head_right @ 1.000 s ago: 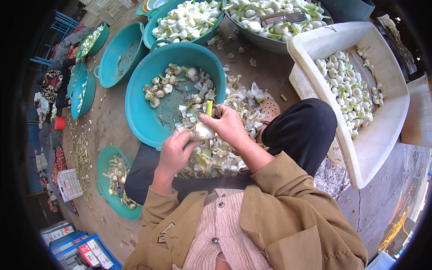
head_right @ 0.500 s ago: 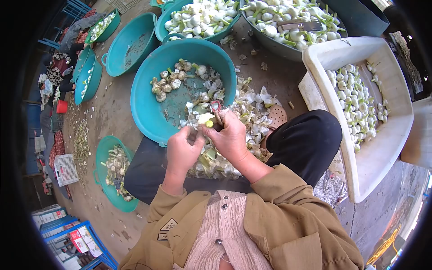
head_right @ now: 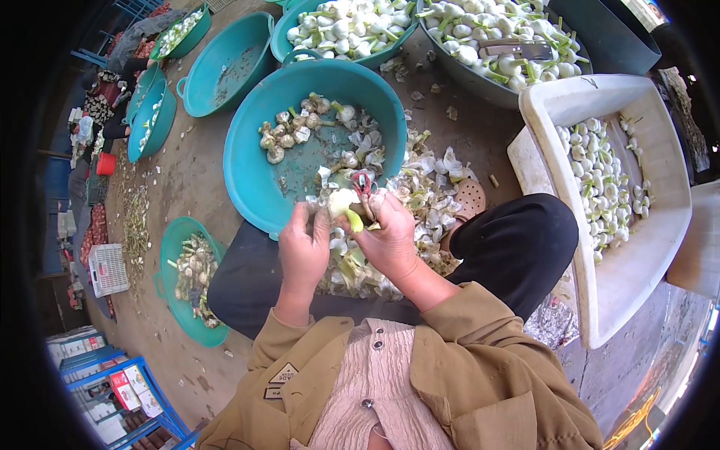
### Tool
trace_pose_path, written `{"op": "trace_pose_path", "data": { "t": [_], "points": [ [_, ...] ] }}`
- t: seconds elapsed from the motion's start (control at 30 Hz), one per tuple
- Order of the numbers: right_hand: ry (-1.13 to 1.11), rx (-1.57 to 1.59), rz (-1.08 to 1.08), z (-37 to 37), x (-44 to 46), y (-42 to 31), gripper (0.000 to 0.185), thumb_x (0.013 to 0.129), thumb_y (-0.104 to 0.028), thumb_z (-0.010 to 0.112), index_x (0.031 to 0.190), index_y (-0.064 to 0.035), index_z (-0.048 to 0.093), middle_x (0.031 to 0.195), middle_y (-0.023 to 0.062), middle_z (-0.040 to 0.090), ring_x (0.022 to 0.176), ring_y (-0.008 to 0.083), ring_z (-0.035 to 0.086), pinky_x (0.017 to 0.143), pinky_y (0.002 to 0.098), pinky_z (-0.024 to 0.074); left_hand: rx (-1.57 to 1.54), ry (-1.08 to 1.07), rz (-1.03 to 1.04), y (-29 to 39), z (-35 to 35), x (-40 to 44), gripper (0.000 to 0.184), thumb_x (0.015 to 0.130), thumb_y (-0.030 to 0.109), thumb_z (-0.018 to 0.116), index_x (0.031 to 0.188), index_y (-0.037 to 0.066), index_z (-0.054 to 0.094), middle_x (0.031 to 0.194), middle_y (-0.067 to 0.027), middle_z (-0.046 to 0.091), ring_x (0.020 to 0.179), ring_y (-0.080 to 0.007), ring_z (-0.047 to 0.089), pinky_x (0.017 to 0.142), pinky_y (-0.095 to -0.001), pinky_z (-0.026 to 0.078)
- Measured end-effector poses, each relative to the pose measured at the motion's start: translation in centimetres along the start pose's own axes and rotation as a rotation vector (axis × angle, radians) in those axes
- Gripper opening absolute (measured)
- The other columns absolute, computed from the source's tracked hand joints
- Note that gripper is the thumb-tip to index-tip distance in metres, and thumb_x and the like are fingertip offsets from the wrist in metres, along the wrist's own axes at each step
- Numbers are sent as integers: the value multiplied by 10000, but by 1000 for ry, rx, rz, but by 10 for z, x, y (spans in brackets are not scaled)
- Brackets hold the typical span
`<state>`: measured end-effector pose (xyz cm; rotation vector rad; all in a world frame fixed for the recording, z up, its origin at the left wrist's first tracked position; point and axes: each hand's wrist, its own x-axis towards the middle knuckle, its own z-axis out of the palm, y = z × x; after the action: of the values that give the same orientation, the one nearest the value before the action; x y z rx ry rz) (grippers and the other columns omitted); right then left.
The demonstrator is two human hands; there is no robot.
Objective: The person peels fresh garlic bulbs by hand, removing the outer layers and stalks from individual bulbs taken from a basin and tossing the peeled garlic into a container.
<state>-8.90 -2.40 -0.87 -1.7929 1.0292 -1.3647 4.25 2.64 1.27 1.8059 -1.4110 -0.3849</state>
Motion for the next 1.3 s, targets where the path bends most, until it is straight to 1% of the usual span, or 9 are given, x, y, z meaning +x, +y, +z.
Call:
{"op": "trace_pose_path", "data": {
  "t": [0.13,0.23,0.37,0.6,0.73,0.9,1.13,1.2,1.3],
  "points": [
    [44,159,114,1,-6,6,286,647,-74,784,882,-27,627,770,76,592,670,204,576,600,306,470,298,69,72,-40,-3,13,101,841,97,549,896,14,532,782,-149,601,666,-323,591,588,-396,463],
    [13,89,55,-2,-1,5,279,660,-59,772,895,-29,625,797,83,605,702,216,594,632,302,473,290,-20,-246,-70,-17,19,128,822,87,561,935,28,556,813,-133,605,664,-258,609,588,-385,470],
    [-27,-7,-1,0,0,4,253,645,-72,773,839,-34,615,788,104,598,668,252,583,592,326,472,94,-69,24,1,-23,2,147,745,85,648,869,27,597,731,-95,599,566,-220,601,517,-329,470],
    [-194,-99,-264,0,-1,9,265,609,-11,765,829,-37,619,828,99,626,698,235,611,608,315,491,254,-160,123,-12,-24,1,107,714,118,634,727,37,567,678,-129,577,573,-310,568,508,-376,458],
    [-261,27,-199,-1,-1,3,284,608,2,761,851,-36,618,819,90,623,734,233,607,624,315,488,320,29,-77,-46,-35,18,80,728,105,620,741,28,602,717,-145,595,639,-346,565,549,-396,459],
    [-123,-17,-145,0,4,5,204,632,-50,751,767,-34,600,724,84,546,638,249,530,554,338,431,-103,-213,-281,-5,-41,1,187,784,158,655,800,-25,620,631,-99,625,531,-113,603,497,-250,464],
    [-194,4,-343,6,1,14,194,634,-16,741,707,-39,563,697,78,526,615,239,510,547,325,428,-94,-272,-273,-11,-30,-2,111,731,93,642,708,-6,598,620,-127,600,531,-205,598,518,-298,460],
    [-170,159,-196,6,-1,14,191,639,-13,744,759,-35,597,741,85,558,666,242,551,592,316,453,57,-68,-139,-26,-26,3,88,724,89,643,697,15,603,652,-131,613,548,-252,594,522,-315,457],
    [-180,108,-132,-2,4,0,230,644,-19,747,840,-31,628,807,93,592,732,252,586,641,310,473,-27,41,-360,-59,-33,15,106,764,89,639,814,-2,619,697,-117,624,558,-201,601,524,-295,464]
  ]
}}
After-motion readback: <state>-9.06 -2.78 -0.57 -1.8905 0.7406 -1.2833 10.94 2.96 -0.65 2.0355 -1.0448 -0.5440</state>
